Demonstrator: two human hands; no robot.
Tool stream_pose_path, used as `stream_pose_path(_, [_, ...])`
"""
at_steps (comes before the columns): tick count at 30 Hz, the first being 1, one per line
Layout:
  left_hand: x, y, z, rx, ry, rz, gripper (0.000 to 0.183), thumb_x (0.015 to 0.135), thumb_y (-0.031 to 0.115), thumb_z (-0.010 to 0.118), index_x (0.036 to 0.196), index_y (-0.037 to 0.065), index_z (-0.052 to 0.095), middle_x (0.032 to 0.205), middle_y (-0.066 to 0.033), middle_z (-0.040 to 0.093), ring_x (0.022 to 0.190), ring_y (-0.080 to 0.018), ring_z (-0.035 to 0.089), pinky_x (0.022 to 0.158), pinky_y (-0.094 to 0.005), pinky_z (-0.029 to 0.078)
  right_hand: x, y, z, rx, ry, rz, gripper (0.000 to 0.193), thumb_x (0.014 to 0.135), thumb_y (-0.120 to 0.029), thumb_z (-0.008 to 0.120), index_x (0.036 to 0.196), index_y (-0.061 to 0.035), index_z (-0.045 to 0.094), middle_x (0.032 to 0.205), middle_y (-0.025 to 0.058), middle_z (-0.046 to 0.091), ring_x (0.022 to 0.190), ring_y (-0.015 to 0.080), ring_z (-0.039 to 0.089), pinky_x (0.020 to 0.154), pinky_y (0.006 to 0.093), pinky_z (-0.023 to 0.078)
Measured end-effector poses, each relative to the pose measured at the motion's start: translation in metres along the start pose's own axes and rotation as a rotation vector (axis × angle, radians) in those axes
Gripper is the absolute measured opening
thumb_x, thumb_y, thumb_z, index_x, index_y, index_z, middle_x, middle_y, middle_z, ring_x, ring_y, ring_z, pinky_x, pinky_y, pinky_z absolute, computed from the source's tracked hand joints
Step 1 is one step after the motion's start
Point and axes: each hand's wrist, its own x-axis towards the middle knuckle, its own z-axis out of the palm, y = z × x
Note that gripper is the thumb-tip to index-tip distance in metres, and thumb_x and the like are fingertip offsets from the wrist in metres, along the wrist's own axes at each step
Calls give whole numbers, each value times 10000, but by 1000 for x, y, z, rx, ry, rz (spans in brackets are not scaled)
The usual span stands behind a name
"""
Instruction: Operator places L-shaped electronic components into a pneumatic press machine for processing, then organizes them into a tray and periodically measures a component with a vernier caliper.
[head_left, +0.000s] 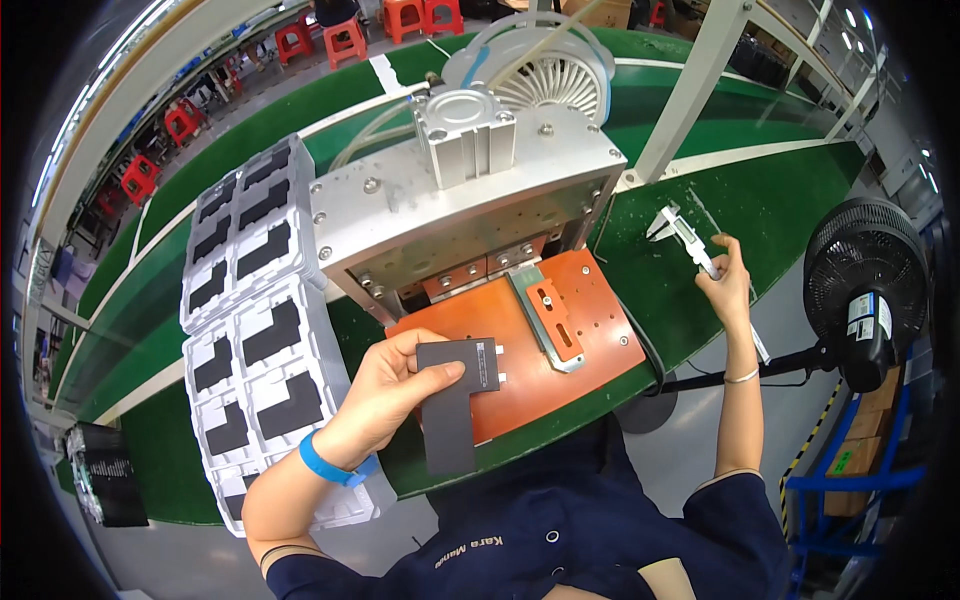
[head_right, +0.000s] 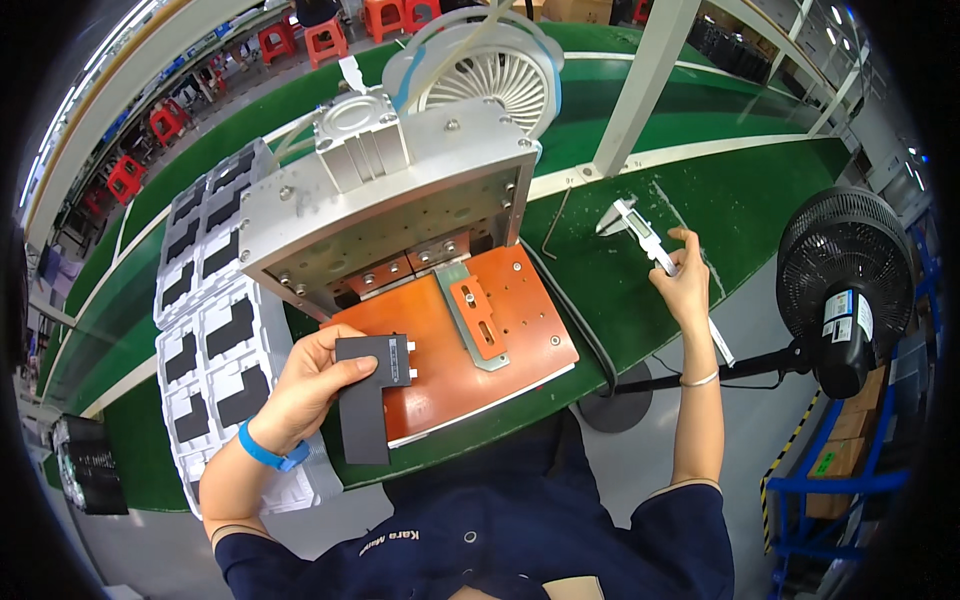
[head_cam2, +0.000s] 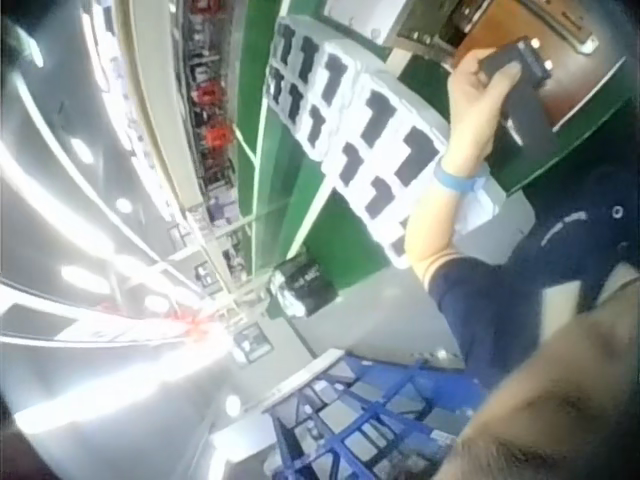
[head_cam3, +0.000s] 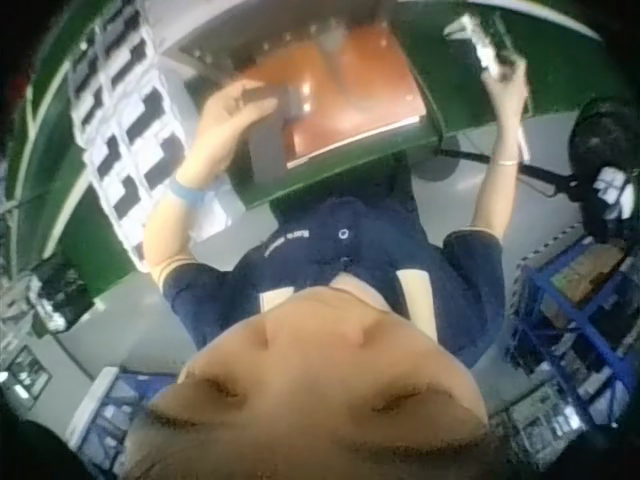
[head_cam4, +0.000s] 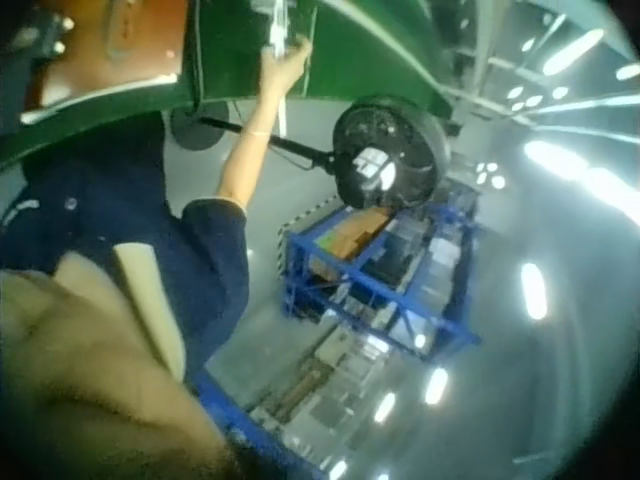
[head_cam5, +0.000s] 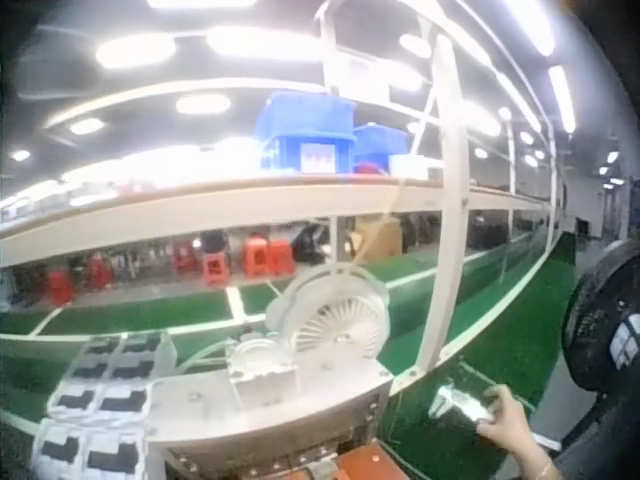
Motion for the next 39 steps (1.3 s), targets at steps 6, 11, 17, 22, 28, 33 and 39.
stream_pose_path(6, [-5, 5, 1, -1, -37, -16, 130, 924, 71, 712, 1027, 6, 665, 980, -55, 736, 850, -89, 685, 801, -255, 557, -48, -112, -1, 500, -157, -225, 573, 777, -71, 808, 1319, -19, 629, 780, -28, 590, 669, 22, 490, 570, 190, 371])
stream_pose_path(11, [-4, 5, 0, 7, -45, -18, 129, 921, 58, 713, 1030, 10, 664, 972, -57, 735, 834, -90, 691, 783, -245, 563, -62, -168, 10, 343, -195, -586, 509, 700, -142, 881, 1183, -54, 748, 744, 12, 596, 591, 91, 480, 499, 249, 362])
stream_pose_path(17, [-3, 4, 0, 5, -41, -20, 122, 918, 48, 714, 1023, 10, 665, 963, -52, 734, 819, -82, 690, 769, -236, 564, -62, -176, 19, 333, -197, -714, 523, 654, -198, 909, 1136, -54, 767, 766, 40, 668, 623, 125, 582, 528, 256, 434])
stream_pose_path(22, [-4, 4, 0, 8, -42, -18, 124, 917, 45, 716, 1025, 8, 667, 962, -46, 731, 822, -75, 684, 772, -231, 559, -62, -174, 23, 327, -201, -760, 533, 632, -211, 921, 1113, -39, 769, 771, 43, 681, 612, 129, 575, 523, 258, 419])
stream_pose_path(28, [-4, 4, 0, 8, -44, -18, 121, 917, 44, 714, 1022, 11, 664, 964, -43, 730, 826, -69, 678, 775, -227, 555, -63, -176, 24, 330, -191, -762, 522, 640, -209, 918, 1112, -41, 769, 776, 43, 686, 609, 129, 575, 523, 259, 420])
stream_pose_path(33, [-4, 4, -2, 22, -36, -25, 121, 917, 41, 713, 1023, 11, 663, 963, -42, 729, 821, -69, 676, 771, -225, 554, -64, -177, 25, 298, -159, -783, 507, 666, -239, 893, 1143, -115, 774, 742, 17, 649, 615, 140, 616, 543, 265, 479])
stream_pose_path(39, [-3, 5, -2, 20, -43, -23, 123, 915, 37, 712, 1025, 11, 664, 960, -37, 727, 816, -69, 676, 764, -225, 554, -62, -177, 26, 284, -115, -849, 498, 663, -247, 887, 1127, -103, 776, 751, 10, 656, 614, 140, 619, 542, 261, 476])
